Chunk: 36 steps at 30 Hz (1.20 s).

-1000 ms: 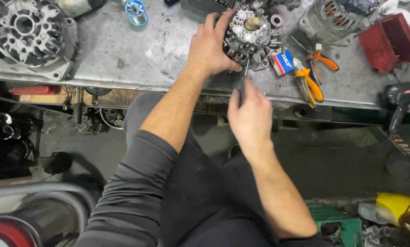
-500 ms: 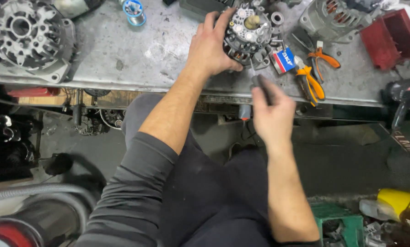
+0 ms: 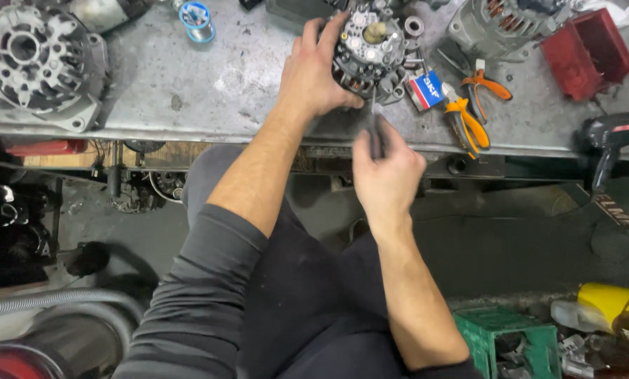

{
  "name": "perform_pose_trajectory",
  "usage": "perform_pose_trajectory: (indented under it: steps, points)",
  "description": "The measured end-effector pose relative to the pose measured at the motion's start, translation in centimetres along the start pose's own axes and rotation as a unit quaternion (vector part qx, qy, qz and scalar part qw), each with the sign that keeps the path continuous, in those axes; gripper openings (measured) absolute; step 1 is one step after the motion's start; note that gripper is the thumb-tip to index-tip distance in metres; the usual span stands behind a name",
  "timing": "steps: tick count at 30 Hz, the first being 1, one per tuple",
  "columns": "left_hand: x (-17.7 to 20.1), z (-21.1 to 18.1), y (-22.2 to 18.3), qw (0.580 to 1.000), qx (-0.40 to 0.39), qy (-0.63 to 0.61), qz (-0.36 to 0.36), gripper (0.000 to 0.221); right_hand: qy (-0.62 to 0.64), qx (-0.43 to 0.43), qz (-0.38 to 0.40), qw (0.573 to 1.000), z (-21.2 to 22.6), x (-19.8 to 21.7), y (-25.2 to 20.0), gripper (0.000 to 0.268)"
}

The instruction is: Disassembling, maintaining, and fixing an automotive alternator on a workbench.

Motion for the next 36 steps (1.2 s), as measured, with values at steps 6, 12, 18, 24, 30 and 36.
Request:
perform_pose_trajectory:
  steps: [6, 12, 18, 24, 30, 36]
  points:
    - [-0.2, 0.1, -0.1, 1.000, 0.001, 0.001, -0.002, 0.135, 0.096, 0.020, -0.077, 0.992, -2.2, -0.1, -0.4, 0.035]
    - [-0.2, 0.3, -0.2, 1.000, 0.008, -0.007, -0.002, 0.135, 0.152, 0.052, -0.109, 0.981, -3.6, -2.6, -1.1, 0.033]
    - [-0.3, 0.4, -0.1, 1.000, 0.003, -0.011, 0.005, 0.136, 0.492, -0.138, -0.098, 0.854, -6.9, -6.1, -2.6, 0.043]
    - [-0.2, 0.6, -0.2, 1.000, 0.003, -0.019, -0.001, 0.137, 0.500, -0.154, -0.067, 0.849, -11.2, -4.9, -0.3, 0.041]
    - [-0.4, 0.5, -0.4, 1.000, 0.006, -0.023, 0.001, 0.137, 0.478, -0.099, 0.031, 0.872, -15.0, -2.5, 1.7, 0.043]
    - [-0.6, 0.3, -0.6, 1.000, 0.009, -0.021, -0.010, 0.135, 0.498, -0.097, 0.121, 0.853, -17.1, -1.4, 4.1, 0.040]
Point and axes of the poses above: each hand's wrist, its own y-axis towards the middle knuckle, its own x-axis out of the back of the hand, z = x × y, the point moved 3 cm from there along y, towards the middle knuckle, and after that the axes turned 4 degrees about x, right-handed, at the moved point
